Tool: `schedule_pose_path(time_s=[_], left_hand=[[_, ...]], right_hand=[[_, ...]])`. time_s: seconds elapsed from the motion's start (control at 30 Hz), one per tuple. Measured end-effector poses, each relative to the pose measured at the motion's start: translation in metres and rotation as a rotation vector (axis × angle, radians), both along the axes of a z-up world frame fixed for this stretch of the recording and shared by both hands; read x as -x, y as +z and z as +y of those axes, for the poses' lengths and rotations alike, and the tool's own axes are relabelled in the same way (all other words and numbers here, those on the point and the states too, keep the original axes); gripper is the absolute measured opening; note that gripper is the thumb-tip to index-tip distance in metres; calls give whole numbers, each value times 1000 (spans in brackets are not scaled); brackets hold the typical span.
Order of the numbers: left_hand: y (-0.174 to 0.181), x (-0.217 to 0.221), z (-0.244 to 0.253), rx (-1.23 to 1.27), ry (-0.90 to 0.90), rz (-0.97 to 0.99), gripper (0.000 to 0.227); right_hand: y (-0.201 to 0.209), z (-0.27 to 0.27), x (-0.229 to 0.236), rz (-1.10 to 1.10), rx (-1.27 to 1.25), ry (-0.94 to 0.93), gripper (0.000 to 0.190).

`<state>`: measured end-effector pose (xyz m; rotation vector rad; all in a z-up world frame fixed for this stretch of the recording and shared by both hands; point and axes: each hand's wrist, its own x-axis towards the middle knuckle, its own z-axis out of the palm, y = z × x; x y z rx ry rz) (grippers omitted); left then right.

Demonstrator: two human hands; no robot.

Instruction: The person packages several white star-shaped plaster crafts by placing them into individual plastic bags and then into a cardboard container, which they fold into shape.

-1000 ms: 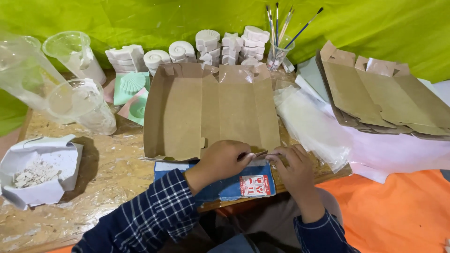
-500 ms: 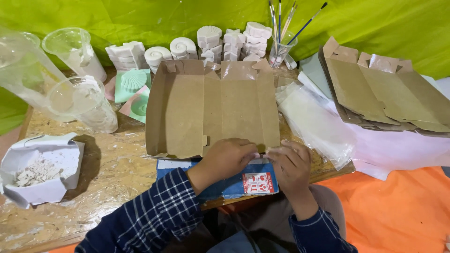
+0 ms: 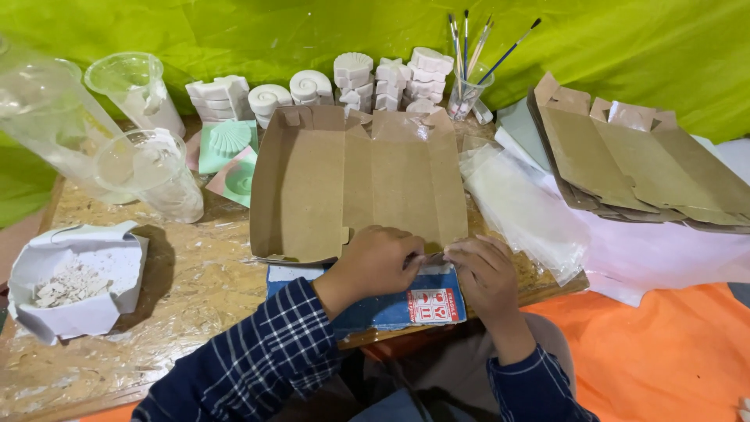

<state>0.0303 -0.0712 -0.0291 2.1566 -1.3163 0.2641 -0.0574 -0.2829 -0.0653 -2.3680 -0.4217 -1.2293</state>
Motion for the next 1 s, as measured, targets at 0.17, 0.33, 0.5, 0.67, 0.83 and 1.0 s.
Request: schedule_pose_path(time_s=[0.17,0.33,0.5,0.67,0.83,1.0], left_hand=[[-13,-5,-3,-8,-7,-47,14],[-9,-5,-2,-12,-6,-39,16],[-9,-5,-3,-24,-6,-154,13],[-12,-8,0,-16,23,-230,13],[61,-13,34,-85,-5,80,18],[97,-6,57,-497,87,199,38]], right_hand=[[-8,-4,-2,-2,3,6,10],[-3,4,-5,4,-3,-6,11],[0,9,-8,32,115,-30,12],[-13,7,-9,58,149,-37,15],[-10,10,-12,80,250,-67,13],[-12,11,-14,173,149,-91,16]])
